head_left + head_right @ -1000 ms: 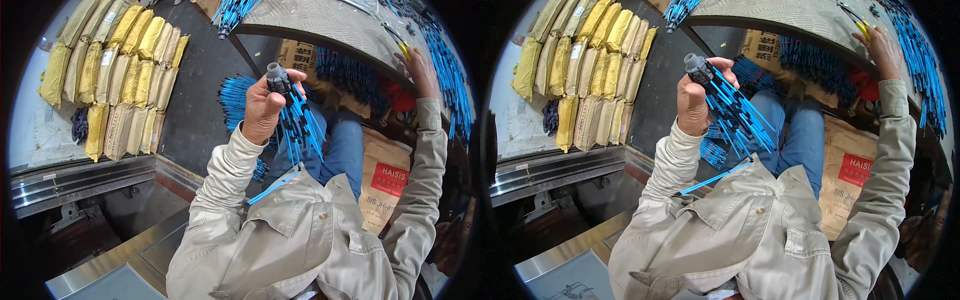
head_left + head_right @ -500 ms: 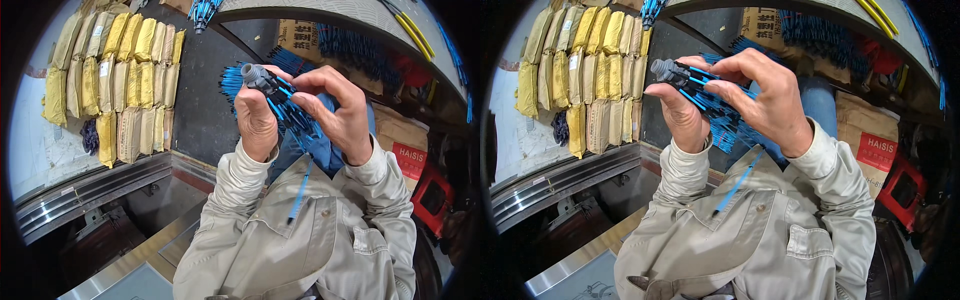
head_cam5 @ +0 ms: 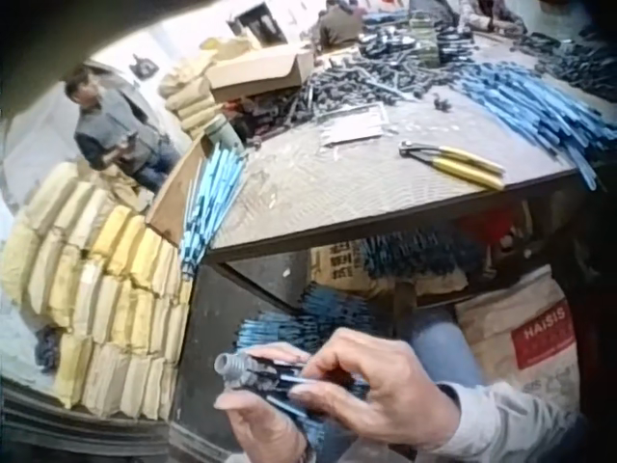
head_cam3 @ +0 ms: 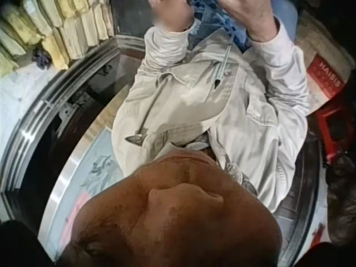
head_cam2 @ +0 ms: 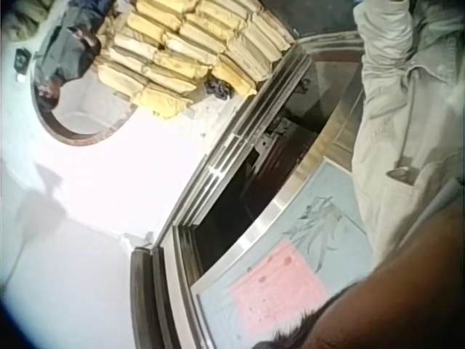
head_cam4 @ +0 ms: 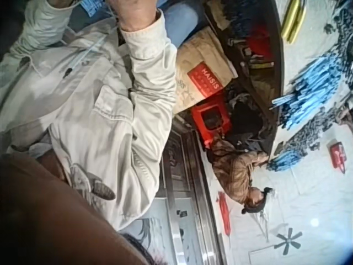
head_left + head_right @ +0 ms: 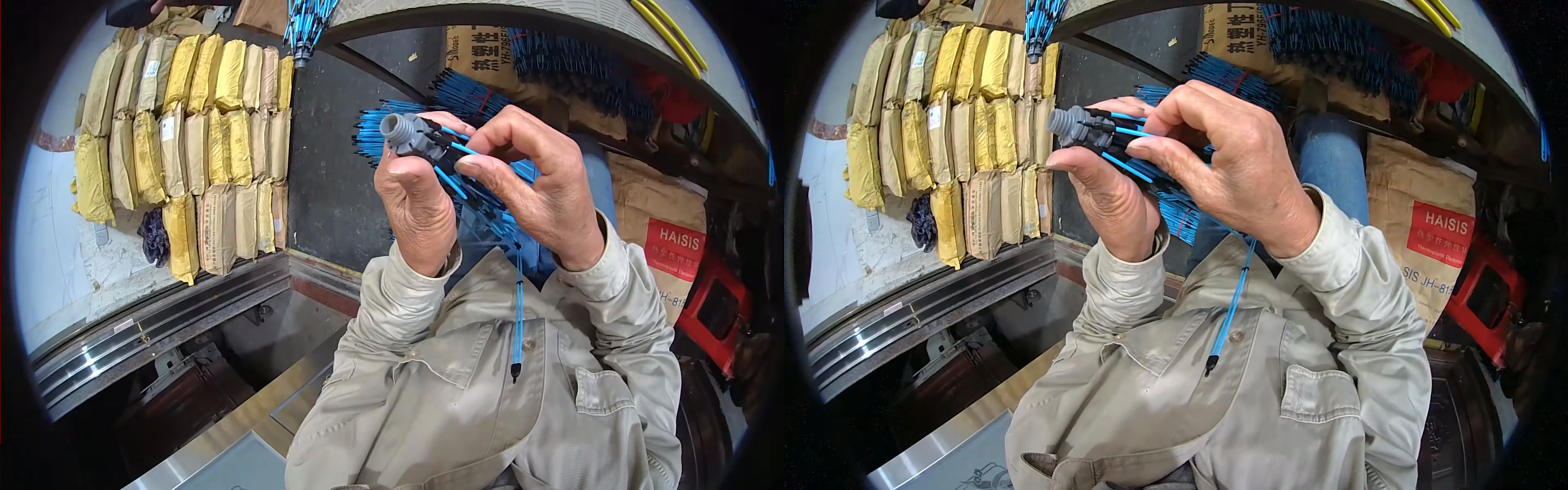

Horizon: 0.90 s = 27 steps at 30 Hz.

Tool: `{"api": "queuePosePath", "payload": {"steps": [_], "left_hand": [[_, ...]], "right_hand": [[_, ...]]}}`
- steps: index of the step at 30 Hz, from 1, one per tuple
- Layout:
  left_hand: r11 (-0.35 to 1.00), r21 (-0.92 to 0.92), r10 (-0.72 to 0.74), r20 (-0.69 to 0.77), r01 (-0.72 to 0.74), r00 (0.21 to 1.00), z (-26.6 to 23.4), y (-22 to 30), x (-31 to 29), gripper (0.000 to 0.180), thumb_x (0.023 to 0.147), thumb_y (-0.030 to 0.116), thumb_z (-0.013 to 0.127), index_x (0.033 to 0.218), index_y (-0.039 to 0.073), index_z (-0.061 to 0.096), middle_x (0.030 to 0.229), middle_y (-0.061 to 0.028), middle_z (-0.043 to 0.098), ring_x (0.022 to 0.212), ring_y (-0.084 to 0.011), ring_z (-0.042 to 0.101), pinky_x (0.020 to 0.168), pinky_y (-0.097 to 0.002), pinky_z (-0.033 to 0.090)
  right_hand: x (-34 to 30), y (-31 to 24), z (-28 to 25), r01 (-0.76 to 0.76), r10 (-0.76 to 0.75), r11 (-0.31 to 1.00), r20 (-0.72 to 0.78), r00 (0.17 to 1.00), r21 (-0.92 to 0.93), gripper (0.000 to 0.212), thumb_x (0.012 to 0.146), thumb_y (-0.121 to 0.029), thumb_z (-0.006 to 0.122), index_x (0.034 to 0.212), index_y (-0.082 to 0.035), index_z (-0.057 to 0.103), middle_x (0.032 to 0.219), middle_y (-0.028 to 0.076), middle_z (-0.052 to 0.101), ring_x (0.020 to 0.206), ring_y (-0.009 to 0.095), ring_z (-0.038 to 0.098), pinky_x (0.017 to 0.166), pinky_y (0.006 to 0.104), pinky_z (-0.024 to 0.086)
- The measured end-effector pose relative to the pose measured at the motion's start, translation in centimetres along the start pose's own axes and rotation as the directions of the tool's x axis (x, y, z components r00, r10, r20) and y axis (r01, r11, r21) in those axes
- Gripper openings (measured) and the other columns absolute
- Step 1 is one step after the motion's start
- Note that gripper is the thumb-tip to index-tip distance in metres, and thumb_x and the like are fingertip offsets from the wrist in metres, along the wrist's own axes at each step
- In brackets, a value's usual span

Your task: The person uses pliers to cut wire on an umbrella hub, threads wire through umbrella ribs on a table by hand, and attaches the ribs onto a plastic hub.

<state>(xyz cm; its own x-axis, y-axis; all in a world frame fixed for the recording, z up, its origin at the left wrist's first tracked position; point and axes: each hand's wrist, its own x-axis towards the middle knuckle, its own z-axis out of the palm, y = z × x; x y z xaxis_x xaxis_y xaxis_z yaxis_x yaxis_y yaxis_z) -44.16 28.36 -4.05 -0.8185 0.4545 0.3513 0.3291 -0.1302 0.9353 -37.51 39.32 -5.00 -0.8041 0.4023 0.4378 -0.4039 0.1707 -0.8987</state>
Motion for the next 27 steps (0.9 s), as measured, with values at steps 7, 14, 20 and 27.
{"api": "queuePosePath", "payload": {"steps": [7, 14, 20, 27], "left_hand": [[1.000, 0.016, 0.015, -0.020, -0.015, 1.000, 0.9, 0.0, -0.4, 0.074, 0.078, 0.069, 0.037, 0.094, -0.001, 0.054, 0.087, -0.0077, 0.057, 0.080, -0.0134, 0.054, 0.074, -0.0270, 0.042], [0.986, -0.110, 0.124, -0.006, -0.124, 0.992, 1.8, -1.0, -0.6, 0.061, 0.080, 0.058, 0.051, 0.099, 0.000, 0.053, 0.096, -0.0073, 0.056, 0.082, -0.0119, 0.051, 0.075, -0.0259, 0.041], [0.988, -0.144, 0.047, -0.006, -0.048, 0.999, 1.3, -0.7, -0.9, 0.047, 0.079, 0.039, 0.066, 0.104, 0.002, 0.053, 0.101, -0.0061, 0.055, 0.081, -0.0095, 0.048, 0.075, -0.0245, 0.040], [0.992, -0.130, 0.000, 0.001, 0.000, 1.000, 1.6, -0.2, -2.2, 0.054, 0.075, 0.039, 0.071, 0.110, 0.003, 0.050, 0.115, -0.0078, 0.050, 0.094, -0.0135, 0.048, 0.085, -0.0274, 0.039]], "right_hand": [[0.0, 0.4, -1.1, -0.039, 0.037, 0.999, 0.057, 0.998, 0.026, 0.016, 0.077, -0.008, 0.069, 0.078, 0.001, 0.057, 0.068, 0.003, 0.053, 0.066, 0.007, 0.051, 0.054, 0.0200, 0.040], [0.5, 1.0, -2.7, -0.278, 0.240, 0.947, 0.219, 0.946, 0.163, 0.019, 0.077, -0.011, 0.070, 0.076, 0.001, 0.055, 0.065, 0.002, 0.053, 0.064, 0.008, 0.050, 0.053, 0.0219, 0.040], [-2.9, 0.4, -1.3, 0.188, -0.200, 0.877, 0.020, 0.980, -0.443, 0.034, 0.074, -0.020, 0.071, 0.099, -0.001, 0.058, 0.096, 0.012, 0.057, 0.085, 0.022, 0.056, 0.069, 0.0300, 0.046], [-3.6, 3.6, -0.1, 0.147, -0.146, 0.984, 0.017, 0.989, -0.098, 0.060, 0.078, -0.034, 0.066, 0.124, -0.003, 0.046, 0.114, 0.014, 0.052, 0.099, 0.026, 0.054, 0.083, 0.0319, 0.044]]}}
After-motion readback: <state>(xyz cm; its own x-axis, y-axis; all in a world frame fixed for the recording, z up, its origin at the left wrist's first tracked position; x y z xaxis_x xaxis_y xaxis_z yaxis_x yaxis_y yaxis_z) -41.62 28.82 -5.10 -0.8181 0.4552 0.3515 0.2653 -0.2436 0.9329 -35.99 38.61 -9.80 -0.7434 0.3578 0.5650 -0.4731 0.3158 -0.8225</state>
